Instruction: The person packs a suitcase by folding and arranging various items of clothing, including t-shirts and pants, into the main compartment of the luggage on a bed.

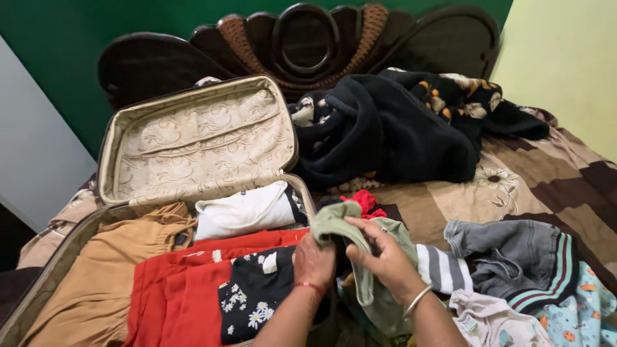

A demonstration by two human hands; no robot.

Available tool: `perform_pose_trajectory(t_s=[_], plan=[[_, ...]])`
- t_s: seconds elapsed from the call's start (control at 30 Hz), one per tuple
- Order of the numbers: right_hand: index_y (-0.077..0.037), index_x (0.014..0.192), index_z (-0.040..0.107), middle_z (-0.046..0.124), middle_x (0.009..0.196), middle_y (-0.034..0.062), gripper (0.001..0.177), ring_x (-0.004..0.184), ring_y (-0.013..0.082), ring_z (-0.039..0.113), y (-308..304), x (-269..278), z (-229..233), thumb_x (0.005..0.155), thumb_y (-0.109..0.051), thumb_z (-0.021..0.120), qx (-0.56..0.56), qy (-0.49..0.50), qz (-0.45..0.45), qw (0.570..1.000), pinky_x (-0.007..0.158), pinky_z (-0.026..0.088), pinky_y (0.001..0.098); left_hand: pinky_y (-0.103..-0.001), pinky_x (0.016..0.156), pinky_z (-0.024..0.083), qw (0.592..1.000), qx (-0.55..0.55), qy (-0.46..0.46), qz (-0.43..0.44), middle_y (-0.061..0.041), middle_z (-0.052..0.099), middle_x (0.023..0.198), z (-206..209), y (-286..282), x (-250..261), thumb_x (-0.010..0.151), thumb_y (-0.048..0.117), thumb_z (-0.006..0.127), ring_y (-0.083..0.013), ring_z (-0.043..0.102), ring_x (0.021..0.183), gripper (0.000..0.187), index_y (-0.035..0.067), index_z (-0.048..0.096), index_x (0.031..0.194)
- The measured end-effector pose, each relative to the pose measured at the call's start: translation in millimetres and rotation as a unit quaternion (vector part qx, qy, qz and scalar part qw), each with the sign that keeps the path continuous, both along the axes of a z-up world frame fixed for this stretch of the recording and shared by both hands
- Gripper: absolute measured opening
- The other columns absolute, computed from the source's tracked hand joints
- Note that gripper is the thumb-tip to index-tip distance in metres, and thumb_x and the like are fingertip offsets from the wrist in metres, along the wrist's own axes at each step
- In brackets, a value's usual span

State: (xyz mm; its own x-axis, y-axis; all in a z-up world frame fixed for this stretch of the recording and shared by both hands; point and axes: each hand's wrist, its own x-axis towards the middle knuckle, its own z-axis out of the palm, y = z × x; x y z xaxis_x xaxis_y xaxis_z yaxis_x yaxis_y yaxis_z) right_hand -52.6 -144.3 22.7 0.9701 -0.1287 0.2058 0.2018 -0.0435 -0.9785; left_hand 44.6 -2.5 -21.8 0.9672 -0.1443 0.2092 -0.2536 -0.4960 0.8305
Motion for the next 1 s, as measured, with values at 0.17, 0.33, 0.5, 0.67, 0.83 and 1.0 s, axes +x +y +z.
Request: perform_pose_trajectory(t_s=[0.17, 0.33, 0.5, 0.67, 0.83, 1.0], plan=[[-0.010, 0.157, 0.033, 0.048, 0.151, 0.0226, 0.106, 0.139, 0.0401, 0.043, 16.3, -7.1, 16.1, 0.067, -0.024, 0.087, -0.319, -0.168, -0.111, 0.926, 0.109, 0.035, 0.0466, -0.040, 0.088, 0.057, 0.968, -0.232, 0.087, -0.045, -0.016, 0.079, 0.113, 52.1, -4.3, 41.9, 0.089, 0.028, 0.065, -0.0312, 0.075, 0.106, 0.041, 0.003, 0.074, 0.121], [-0.014, 0.156, 0.035, 0.064, 0.132, 0.0207, 0.098, 0.118, 0.0401, 0.063, 40.6, -4.5, 44.2, 0.067, -0.012, 0.074, -0.330, -0.130, -0.191, 0.915, 0.097, 0.050, 0.0422, -0.041, 0.081, 0.058, 0.842, -0.502, 0.160, -0.111, -0.007, 0.076, 0.107, 115.7, 2.0, 55.2, 0.089, 0.027, 0.066, -0.0242, 0.072, 0.094, 0.045, 0.002, 0.067, 0.126], [-0.011, 0.136, 0.063, 0.076, 0.119, 0.0190, 0.046, 0.108, 0.0301, 0.077, 72.2, 7.0, 79.3, 0.090, -0.012, 0.065, -0.237, -0.198, -0.265, 0.914, 0.094, 0.057, 0.0365, -0.044, 0.089, 0.059, 0.741, -0.590, 0.248, -0.205, -0.011, 0.074, 0.110, 152.8, 57.3, 61.2, 0.094, 0.036, 0.064, -0.0264, 0.071, 0.099, 0.042, 0.006, 0.066, 0.124], [-0.005, 0.118, 0.070, 0.077, 0.103, 0.0161, 0.046, 0.092, 0.0296, 0.074, 112.0, 35.1, 83.2, 0.095, -0.045, 0.063, -0.299, -0.015, -0.020, 0.954, 0.084, 0.057, 0.0374, -0.045, 0.094, 0.055, 0.700, -0.626, 0.276, -0.206, -0.007, 0.071, 0.121, 111.6, 134.6, 94.3, 0.098, 0.060, 0.050, -0.0268, 0.069, 0.107, 0.060, 0.013, 0.062, 0.133], [-0.008, 0.122, 0.072, 0.078, 0.106, 0.0116, 0.043, 0.098, 0.0206, 0.073, 122.7, 30.3, 23.5, 0.097, -0.041, 0.062, -0.340, -0.001, 0.130, 0.931, 0.088, 0.056, 0.0341, -0.047, 0.098, 0.054, 0.785, -0.490, 0.378, -0.036, -0.017, 0.069, 0.132, 31.7, 186.2, 78.2, 0.091, 0.079, 0.031, -0.0338, 0.068, 0.117, 0.090, 0.008, 0.057, 0.140], [-0.007, 0.112, 0.074, 0.081, 0.100, 0.0077, 0.034, 0.087, 0.0146, 0.078, 93.0, 26.7, -5.0, 0.082, -0.023, 0.076, -0.251, -0.022, -0.037, 0.967, 0.077, 0.061, 0.0285, -0.050, 0.095, 0.040, 0.885, -0.331, 0.323, 0.050, -0.020, 0.058, 0.135, -31.5, 206.7, 81.8, 0.087, 0.077, 0.056, -0.0363, 0.055, 0.120, 0.093, 0.001, 0.056, 0.140]])
